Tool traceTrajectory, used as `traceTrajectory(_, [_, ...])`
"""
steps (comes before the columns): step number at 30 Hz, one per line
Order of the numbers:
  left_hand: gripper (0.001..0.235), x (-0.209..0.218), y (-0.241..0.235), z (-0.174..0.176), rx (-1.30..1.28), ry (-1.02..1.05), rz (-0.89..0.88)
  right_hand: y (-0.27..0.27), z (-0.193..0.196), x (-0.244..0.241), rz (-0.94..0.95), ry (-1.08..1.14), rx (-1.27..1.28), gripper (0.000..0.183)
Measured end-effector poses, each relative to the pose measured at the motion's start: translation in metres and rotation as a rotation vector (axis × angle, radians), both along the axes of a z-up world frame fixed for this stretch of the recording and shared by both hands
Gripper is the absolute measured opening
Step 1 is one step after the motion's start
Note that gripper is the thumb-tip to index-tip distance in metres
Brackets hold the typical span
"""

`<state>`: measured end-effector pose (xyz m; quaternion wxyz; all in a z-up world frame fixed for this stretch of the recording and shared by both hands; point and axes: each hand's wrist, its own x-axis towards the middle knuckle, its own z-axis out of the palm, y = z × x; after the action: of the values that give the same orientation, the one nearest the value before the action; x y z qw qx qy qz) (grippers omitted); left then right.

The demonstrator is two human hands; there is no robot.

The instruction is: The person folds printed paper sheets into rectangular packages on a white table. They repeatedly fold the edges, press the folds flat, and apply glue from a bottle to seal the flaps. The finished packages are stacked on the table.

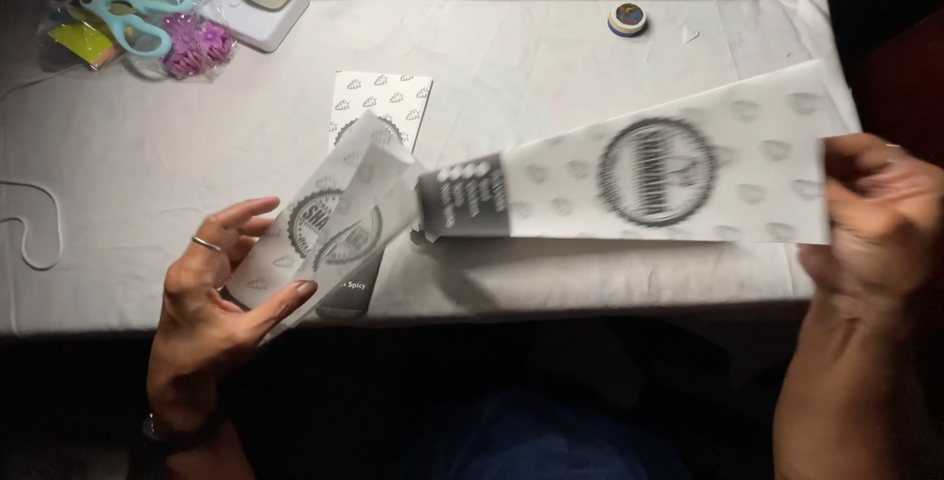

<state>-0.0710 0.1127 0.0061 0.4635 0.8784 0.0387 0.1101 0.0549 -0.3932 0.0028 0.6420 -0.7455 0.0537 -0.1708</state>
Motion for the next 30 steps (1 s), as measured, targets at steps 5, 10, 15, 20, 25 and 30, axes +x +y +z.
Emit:
traceTrajectory(5, [0.060,0.043,-0.032,0.030,-0.131,-0.185,-0.344,-0.103,-0.042,0.034,0.428,-0.679,-0.580,0.060])
traceTrajectory(10, [0.064,0.121,-0.083,0.021,-0.052,-0.335,-0.731,-0.194,-0.085,0.027,0.315,-0.369,0.299,0.034])
traceTrajectory(15, [0.103,0.164,-0.156,-0.026,0.606,-0.053,-0.743,-0.156,-0.067,-0.030,-0.018,-0.119,0.771,0.017])
traceTrajectory(20, [0.093,0.163,-0.172,-0.033,0.600,0.009,-0.767,-0.093,-0.030,-0.041,-0.016,-0.143,0.678,0.072])
traceTrajectory(25, [0.080,0.158,-0.166,-0.029,0.516,-0.101,-0.744,-0.137,-0.095,-0.037,0.080,-0.114,0.761,0.025])
traceTrajectory(30, [0.141,0.124,-0.134,0.045,0.166,-0.107,-0.621,-0.144,-0.119,-0.026,-0.035,-0.020,0.027,0.007])
